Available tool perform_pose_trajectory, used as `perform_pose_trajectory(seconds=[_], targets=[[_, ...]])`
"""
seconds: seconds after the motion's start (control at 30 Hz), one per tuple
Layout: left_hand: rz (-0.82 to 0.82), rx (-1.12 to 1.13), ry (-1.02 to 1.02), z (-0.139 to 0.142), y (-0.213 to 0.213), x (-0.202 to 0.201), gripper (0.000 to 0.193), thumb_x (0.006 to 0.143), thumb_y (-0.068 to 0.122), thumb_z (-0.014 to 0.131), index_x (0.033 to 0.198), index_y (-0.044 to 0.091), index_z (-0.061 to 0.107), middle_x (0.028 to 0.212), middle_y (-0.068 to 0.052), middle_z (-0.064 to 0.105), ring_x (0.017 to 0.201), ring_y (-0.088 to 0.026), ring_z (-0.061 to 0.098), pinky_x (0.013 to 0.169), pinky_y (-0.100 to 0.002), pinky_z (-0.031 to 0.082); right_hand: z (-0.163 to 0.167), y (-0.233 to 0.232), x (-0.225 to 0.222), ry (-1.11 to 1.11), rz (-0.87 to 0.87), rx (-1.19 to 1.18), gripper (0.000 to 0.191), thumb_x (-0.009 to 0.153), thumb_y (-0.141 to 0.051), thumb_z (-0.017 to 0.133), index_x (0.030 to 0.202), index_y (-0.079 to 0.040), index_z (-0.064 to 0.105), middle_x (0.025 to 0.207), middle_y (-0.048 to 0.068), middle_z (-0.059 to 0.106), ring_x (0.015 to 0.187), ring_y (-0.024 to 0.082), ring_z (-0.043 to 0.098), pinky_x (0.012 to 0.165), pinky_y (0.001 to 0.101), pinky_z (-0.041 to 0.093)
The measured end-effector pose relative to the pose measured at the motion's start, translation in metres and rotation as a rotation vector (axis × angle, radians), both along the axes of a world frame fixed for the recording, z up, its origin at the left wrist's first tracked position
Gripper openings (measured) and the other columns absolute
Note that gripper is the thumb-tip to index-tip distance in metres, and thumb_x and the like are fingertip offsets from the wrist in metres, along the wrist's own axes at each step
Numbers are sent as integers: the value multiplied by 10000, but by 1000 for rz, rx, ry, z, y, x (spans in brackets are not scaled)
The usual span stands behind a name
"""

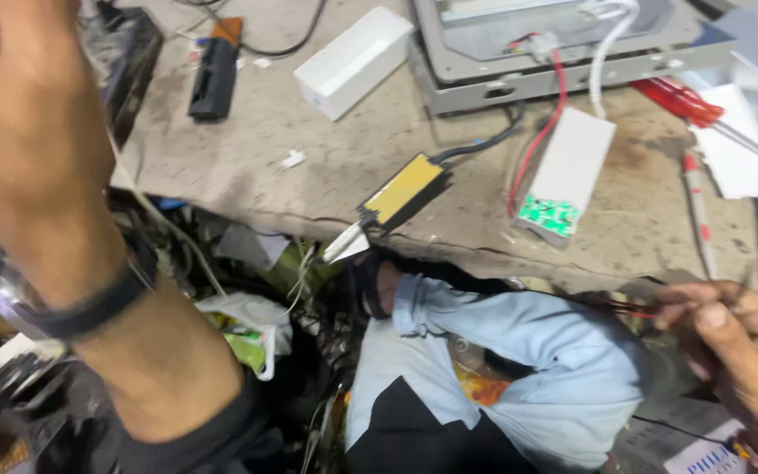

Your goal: The person works on a small white electronic module, connecting wires, using a multimeter, and scraping a green circuit board with a screwdriver. The person also handles a larger gray housing and a yellow power supply unit on a cluttered workbench.

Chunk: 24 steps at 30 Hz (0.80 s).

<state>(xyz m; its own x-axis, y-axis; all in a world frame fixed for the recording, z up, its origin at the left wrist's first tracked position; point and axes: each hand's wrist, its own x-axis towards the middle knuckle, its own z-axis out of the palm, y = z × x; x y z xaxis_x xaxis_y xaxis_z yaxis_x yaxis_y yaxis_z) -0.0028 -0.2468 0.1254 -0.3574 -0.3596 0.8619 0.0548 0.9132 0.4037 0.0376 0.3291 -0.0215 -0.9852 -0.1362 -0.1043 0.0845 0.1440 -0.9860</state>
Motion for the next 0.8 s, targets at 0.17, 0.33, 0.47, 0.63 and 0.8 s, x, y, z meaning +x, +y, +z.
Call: perform_pose_trajectory(seconds=[0.17,0.33,0.47,0.63,0.8], targets=[[-558,150,-25,-67,174,24,442,881,274,850,1164,-3,655,1052,-141,732,939,-244,751,839,-318,609,43,-13,-7,36,-23,-75,273,1088,-276,530,1205,-31,560,952,137,668,657,132,524,595,257,435],[-666,-34,-254,-86,267,11,749,699,410,919,1200,-60,620,1089,-214,707,942,-351,696,782,-430,534,52,-30,-36,145,-49,136,187,1052,-189,573,1092,-7,587,812,47,597,666,98,564,583,256,467],[-609,-41,-324,-82,281,-7,670,720,330,933,1205,-17,628,993,-182,704,895,-360,684,770,-469,523,63,-53,-72,150,-32,236,185,1013,-179,579,1122,-33,613,769,-3,609,629,65,559,527,245,468],[-656,84,-261,-101,264,-4,687,778,303,902,1281,-50,594,1102,-201,712,962,-341,708,832,-409,577,85,-78,-105,201,-57,403,182,1007,-197,600,1076,-36,650,724,10,640,607,101,588,536,295,481],[-676,238,-312,-102,260,-4,653,809,300,896,1283,-41,604,982,-165,727,830,-270,732,732,-358,581,87,-91,-106,534,-123,645,185,1009,-212,644,1031,-33,685,752,109,708,681,240,691,634,397,510]])
